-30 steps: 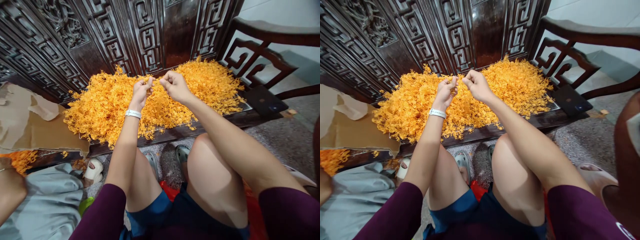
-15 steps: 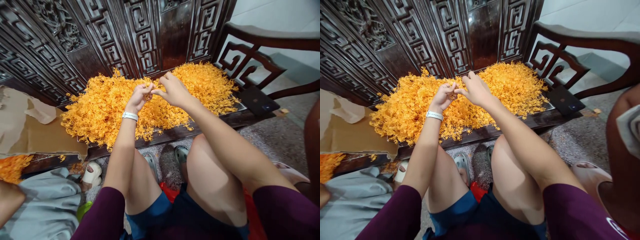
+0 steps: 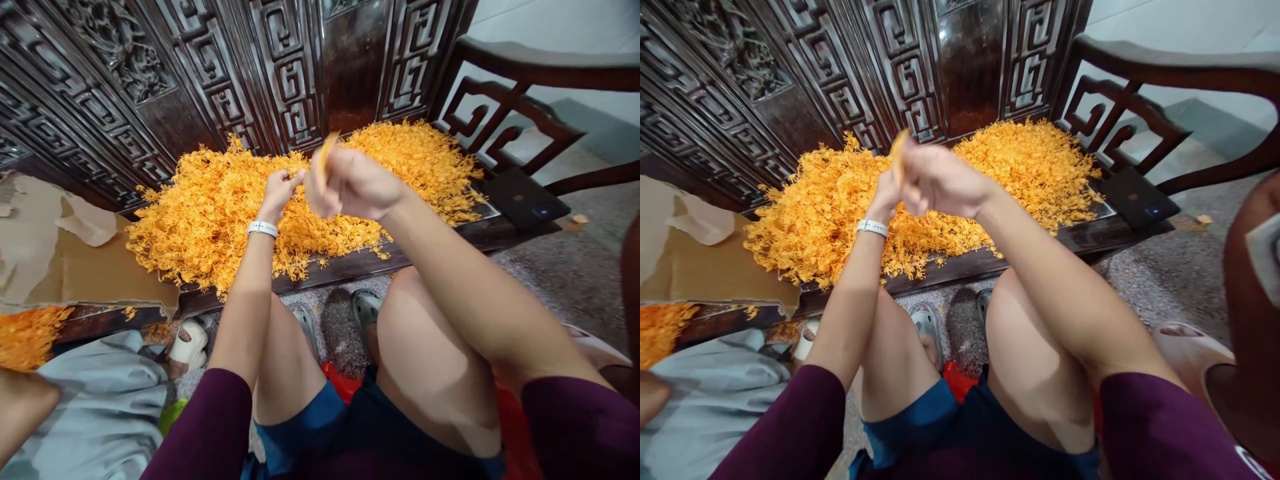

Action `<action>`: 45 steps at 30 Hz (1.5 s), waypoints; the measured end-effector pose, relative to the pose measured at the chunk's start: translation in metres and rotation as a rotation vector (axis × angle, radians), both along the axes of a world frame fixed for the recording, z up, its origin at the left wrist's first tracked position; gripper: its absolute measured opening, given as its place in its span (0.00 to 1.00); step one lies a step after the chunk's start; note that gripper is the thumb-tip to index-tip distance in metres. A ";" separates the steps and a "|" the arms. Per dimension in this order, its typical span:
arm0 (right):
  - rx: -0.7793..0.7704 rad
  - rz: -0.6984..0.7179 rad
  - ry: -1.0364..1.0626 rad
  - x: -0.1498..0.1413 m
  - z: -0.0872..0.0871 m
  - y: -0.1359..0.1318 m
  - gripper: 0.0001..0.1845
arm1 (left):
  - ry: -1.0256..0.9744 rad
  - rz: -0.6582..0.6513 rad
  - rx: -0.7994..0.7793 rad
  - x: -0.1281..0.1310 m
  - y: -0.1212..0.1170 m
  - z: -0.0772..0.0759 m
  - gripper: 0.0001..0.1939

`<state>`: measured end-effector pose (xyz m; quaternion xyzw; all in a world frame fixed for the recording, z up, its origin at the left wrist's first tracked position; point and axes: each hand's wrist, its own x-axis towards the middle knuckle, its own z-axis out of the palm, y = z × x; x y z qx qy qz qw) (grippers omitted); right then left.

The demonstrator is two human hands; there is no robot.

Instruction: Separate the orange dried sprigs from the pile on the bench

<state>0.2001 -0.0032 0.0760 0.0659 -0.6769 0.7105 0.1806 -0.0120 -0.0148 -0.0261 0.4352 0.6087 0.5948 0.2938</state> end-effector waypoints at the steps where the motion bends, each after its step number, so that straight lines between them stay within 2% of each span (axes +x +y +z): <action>1: -0.141 -0.210 0.063 -0.001 -0.003 0.011 0.33 | -0.004 -0.009 0.010 0.003 -0.001 0.003 0.28; 3: -0.343 -0.564 0.065 -0.008 -0.015 0.033 0.33 | -0.003 -0.043 -0.001 0.012 -0.002 0.008 0.28; 5: -0.367 -0.730 -0.091 -0.015 -0.030 0.048 0.31 | 0.055 -0.090 -0.010 0.021 -0.002 0.013 0.28; 7: -0.214 -0.772 -0.239 -0.020 -0.046 0.057 0.27 | 0.139 -0.126 -0.012 0.028 -0.002 0.015 0.29; 9: 0.066 -0.756 -0.282 -0.020 -0.059 0.063 0.23 | 0.217 -0.174 -0.016 0.033 -0.001 0.015 0.30; 11: 0.324 -0.713 -0.269 -0.019 -0.067 0.068 0.19 | 0.258 -0.249 -0.036 0.034 -0.002 0.015 0.24; 12: 0.406 -0.687 -0.259 -0.017 -0.070 0.071 0.17 | 0.263 -0.295 -0.046 0.034 -0.002 0.015 0.19; 14: 0.463 -0.697 -0.229 -0.015 -0.075 0.079 0.14 | 0.247 -0.353 -0.061 0.033 -0.005 0.016 0.11; 15: 0.460 -0.731 -0.212 -0.015 -0.077 0.083 0.14 | 0.227 -0.352 -0.061 0.032 -0.006 0.018 0.12; 19: 0.364 -0.834 -0.190 -0.013 -0.080 0.093 0.18 | 0.214 -0.225 -0.011 0.028 -0.004 0.018 0.16; 21: 0.299 -0.759 -0.183 -0.011 -0.073 0.088 0.20 | 0.248 -0.147 0.046 0.022 0.001 0.014 0.17; 22: 0.287 -0.664 -0.181 -0.009 -0.067 0.081 0.21 | 0.250 -0.070 0.078 0.018 0.004 0.011 0.18; 25: 0.317 -0.194 -0.211 0.000 -0.042 0.053 0.25 | 0.176 0.240 0.111 0.001 0.010 0.000 0.19; 26: 0.327 -0.039 -0.228 0.004 -0.033 0.044 0.26 | 0.141 0.306 0.095 -0.005 0.010 -0.004 0.20; 28: 0.290 0.142 -0.199 0.009 -0.020 0.033 0.27 | 0.098 0.307 0.056 -0.013 0.009 -0.008 0.21; 29: 0.219 0.141 -0.131 0.010 -0.017 0.033 0.28 | 0.093 0.271 0.047 -0.015 0.007 -0.009 0.20; 30: 0.114 0.076 -0.047 0.009 -0.016 0.035 0.28 | 0.097 0.234 0.046 -0.016 0.005 -0.008 0.19; 31: -0.015 -0.047 0.034 0.008 -0.017 0.041 0.27 | 0.108 0.206 0.049 -0.015 0.004 -0.006 0.18; 33: -0.295 -0.388 0.103 0.004 -0.025 0.056 0.24 | 0.142 0.179 0.058 -0.009 0.002 -0.001 0.16; 35: -0.462 -0.662 -0.021 -0.002 -0.037 0.071 0.19 | 0.192 0.123 0.056 -0.001 0.001 0.003 0.16; 37: -0.471 -0.762 -0.180 -0.007 -0.049 0.080 0.16 | 0.260 0.027 0.059 0.008 0.002 0.006 0.16; 39: -0.311 -0.781 -0.264 -0.011 -0.059 0.083 0.12 | 0.352 -0.075 0.062 0.018 0.004 0.005 0.18; 42: 0.140 -0.793 -0.274 -0.014 -0.067 0.083 0.14 | 0.475 -0.181 0.054 0.029 0.008 0.004 0.16; 45: 0.513 -0.745 -0.271 -0.015 -0.065 0.076 0.09 | 0.529 -0.161 0.064 0.031 0.011 0.002 0.14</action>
